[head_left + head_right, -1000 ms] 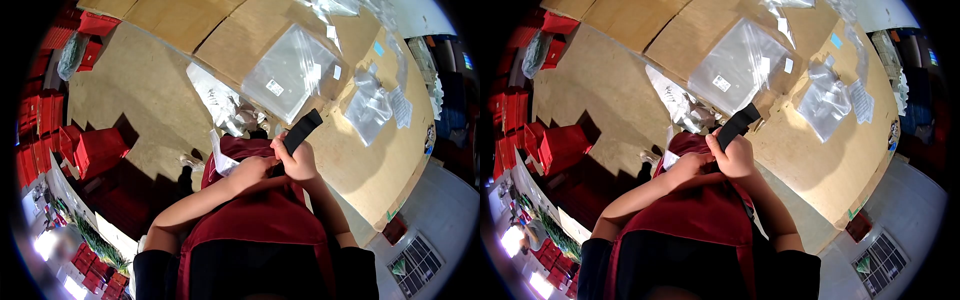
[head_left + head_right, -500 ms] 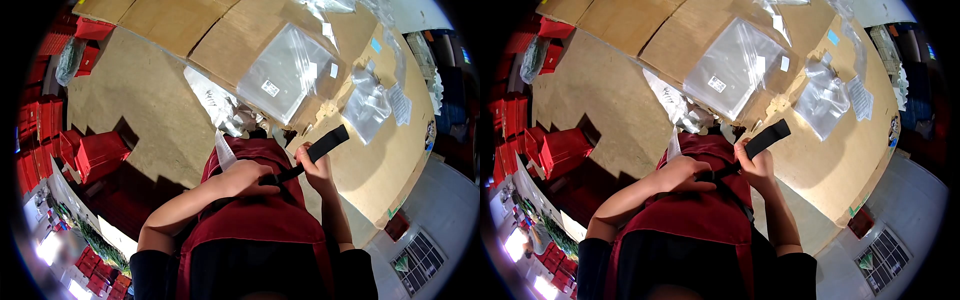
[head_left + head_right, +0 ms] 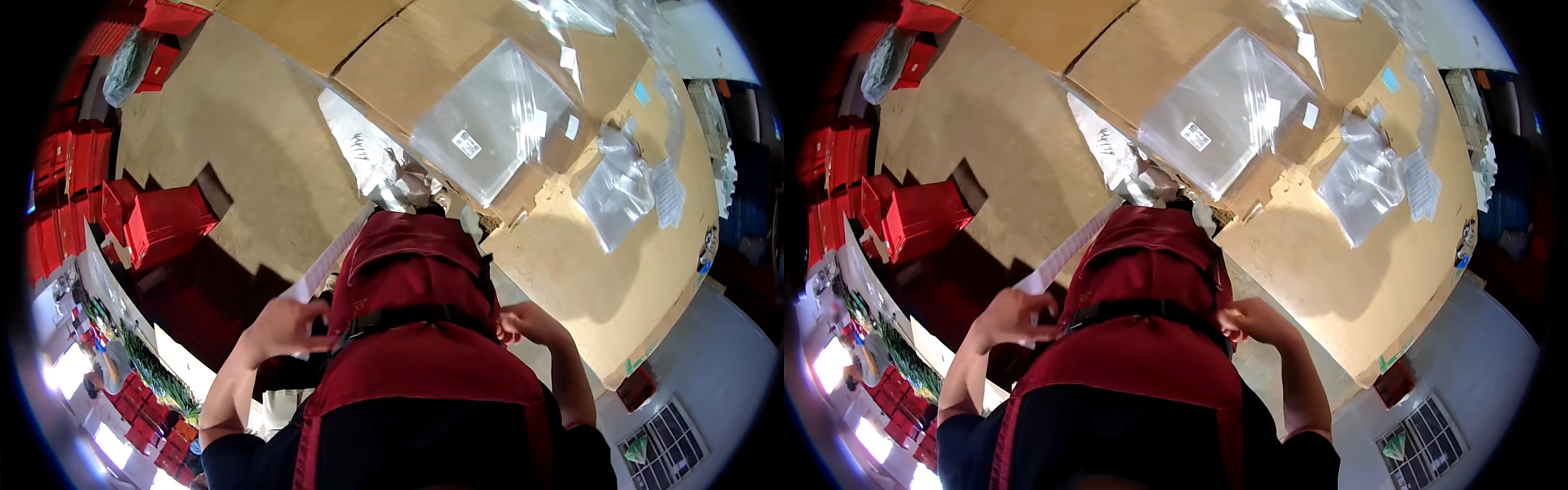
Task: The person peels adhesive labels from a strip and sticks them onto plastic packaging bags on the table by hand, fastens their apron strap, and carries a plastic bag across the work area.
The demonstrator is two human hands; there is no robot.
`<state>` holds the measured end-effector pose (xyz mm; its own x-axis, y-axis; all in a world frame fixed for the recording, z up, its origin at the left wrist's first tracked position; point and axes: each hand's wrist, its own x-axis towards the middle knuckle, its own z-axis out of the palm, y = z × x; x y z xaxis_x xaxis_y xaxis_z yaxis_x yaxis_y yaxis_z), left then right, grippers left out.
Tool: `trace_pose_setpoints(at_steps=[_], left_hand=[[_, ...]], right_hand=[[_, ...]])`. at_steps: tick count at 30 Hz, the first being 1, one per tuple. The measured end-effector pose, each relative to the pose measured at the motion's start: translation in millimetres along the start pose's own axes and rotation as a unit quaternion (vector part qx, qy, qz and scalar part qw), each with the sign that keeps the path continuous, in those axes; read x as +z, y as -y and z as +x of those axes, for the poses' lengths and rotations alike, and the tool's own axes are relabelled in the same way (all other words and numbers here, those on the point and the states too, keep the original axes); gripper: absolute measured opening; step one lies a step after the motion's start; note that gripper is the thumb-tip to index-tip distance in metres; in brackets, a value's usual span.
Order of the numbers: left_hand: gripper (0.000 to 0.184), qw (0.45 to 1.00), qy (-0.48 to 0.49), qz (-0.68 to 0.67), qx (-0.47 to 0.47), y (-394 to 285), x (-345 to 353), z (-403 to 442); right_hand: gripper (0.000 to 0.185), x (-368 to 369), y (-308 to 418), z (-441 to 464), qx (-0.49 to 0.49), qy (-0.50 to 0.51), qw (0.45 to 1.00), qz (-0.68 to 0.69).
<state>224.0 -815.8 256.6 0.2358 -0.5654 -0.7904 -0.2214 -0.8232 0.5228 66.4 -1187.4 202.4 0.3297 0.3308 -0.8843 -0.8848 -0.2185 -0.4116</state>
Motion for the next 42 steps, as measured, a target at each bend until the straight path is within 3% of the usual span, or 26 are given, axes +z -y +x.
trace_pose_setpoints(at_steps=[2, 4, 6, 8, 12, 13, 15, 16, 18, 19, 20, 22, 23, 25, 27, 29, 31, 32, 33, 34, 36, 38, 40, 42], left_hand=[[0.038, 0.988, 0.138, -0.058, -0.049, 15.3, 23.5, -14.9], [0.039, 0.985, 0.164, -0.030, -0.045, 30.5, 68.3, -24.2], [0.039, 0.988, 0.135, -0.054, -0.046, 36.1, 95.6, -24.6], [0.035, 0.989, 0.089, -0.111, -0.042, 45.6, 109.5, -29.8], [0.029, 0.992, 0.039, -0.099, -0.075, 36.0, 110.1, -39.7], [0.026, 0.994, 0.004, -0.090, -0.061, 32.3, 108.2, -41.4], [0.013, 0.995, -0.090, -0.051, 0.015, 35.9, 110.9, -43.5], [0.013, 0.994, -0.092, -0.053, 0.013, 36.1, 109.1, -44.8], [0.014, 0.983, -0.172, -0.004, 0.070, 36.1, 96.6, -46.7], [0.016, 0.973, -0.219, -0.005, 0.076, 33.4, 88.2, -43.7], [0.016, 0.973, -0.221, -0.034, 0.064, 33.9, 81.6, -39.9], [0.016, 0.968, -0.241, -0.032, 0.055, 24.6, 65.9, -21.3], [0.015, 0.967, -0.246, -0.020, 0.068, 24.6, 60.8, -7.6], [0.014, 0.965, -0.245, -0.004, 0.099, 27.4, 57.2, 18.1], [0.015, 0.966, -0.234, 0.031, 0.102, 27.5, 56.0, 29.7], [0.016, 0.968, -0.228, 0.032, 0.104, 29.1, 53.7, 35.9], [0.015, 0.968, -0.207, -0.002, 0.139, 32.5, 50.9, 41.4], [0.015, 0.967, -0.211, 0.002, 0.141, 32.0, 49.8, 42.7], [0.016, 0.971, -0.188, -0.005, 0.149, 31.0, 48.9, 43.0], [0.017, 0.973, -0.166, -0.009, 0.158, 30.9, 46.4, 44.5], [0.017, 0.970, -0.172, -0.025, 0.168, 32.4, 48.0, 48.1], [0.017, 0.967, -0.176, -0.039, 0.178, 31.4, 46.8, 50.4], [0.018, 0.974, -0.141, -0.099, 0.150, 27.0, 47.5, 54.2], [0.016, 0.970, -0.145, -0.101, 0.168, 25.9, 46.8, 56.7]], right_hand=[[0.033, -0.9, -19.1, -12.1, 0.028, -0.002, 0.998, -0.061], [0.026, 2.4, -48.4, -18.6, 0.026, 0.003, 1.000, -0.009], [0.034, 5.3, -97.3, -17.2, 0.003, 0.063, 0.998, 0.030], [0.037, 24.7, -98.5, -21.6, -0.053, 0.050, 0.992, 0.100], [0.034, 27.3, -98.0, -24.9, -0.015, 0.003, 0.996, 0.083], [0.033, 22.5, -127.9, -18.5, 0.078, 0.072, 0.990, 0.092], [0.029, 18.1, -210.6, -2.0, 0.112, 0.187, 0.967, 0.130], [0.029, 21.0, -215.9, -6.4, 0.112, 0.188, 0.967, 0.127], [0.028, 27.9, -216.2, -11.8, 0.002, 0.197, 0.961, 0.194], [0.024, 33.5, -216.0, -13.4, -0.033, 0.149, 0.966, 0.206], [0.024, 30.9, -239.4, -7.6, -0.033, 0.150, 0.967, 0.204], [0.021, 23.9, -294.3, 10.2, -0.155, 0.206, 0.926, 0.277], [0.021, 23.5, -290.8, 12.7, -0.155, 0.206, 0.926, 0.276], [0.019, 28.0, -265.0, 15.1, -0.048, 0.127, 0.942, 0.305], [0.019, 24.5, -319.3, 43.6, -0.062, 0.139, 0.938, 0.313], [0.019, 21.4, -323.4, 49.8, -0.072, 0.154, 0.933, 0.317], [0.019, 22.2, -222.9, 27.8, 0.050, 0.086, 0.959, 0.265], [0.019, 15.2, -172.5, 16.2, 0.044, 0.085, 0.960, 0.263], [0.020, 6.4, -119.6, 2.6, -0.031, 0.049, 0.996, 0.064], [0.021, -3.6, -74.6, -6.8, -0.107, 0.007, 0.985, -0.138], [0.025, -20.4, -16.3, -19.6, -0.178, -0.086, 0.957, -0.210], [0.029, -16.9, 67.4, -48.0, -0.329, -0.083, 0.932, -0.130], [0.034, -0.7, 123.0, -63.6, -0.482, 0.028, 0.863, -0.149], [0.036, 27.8, 169.0, -73.5, -0.568, 0.030, 0.768, -0.294]])
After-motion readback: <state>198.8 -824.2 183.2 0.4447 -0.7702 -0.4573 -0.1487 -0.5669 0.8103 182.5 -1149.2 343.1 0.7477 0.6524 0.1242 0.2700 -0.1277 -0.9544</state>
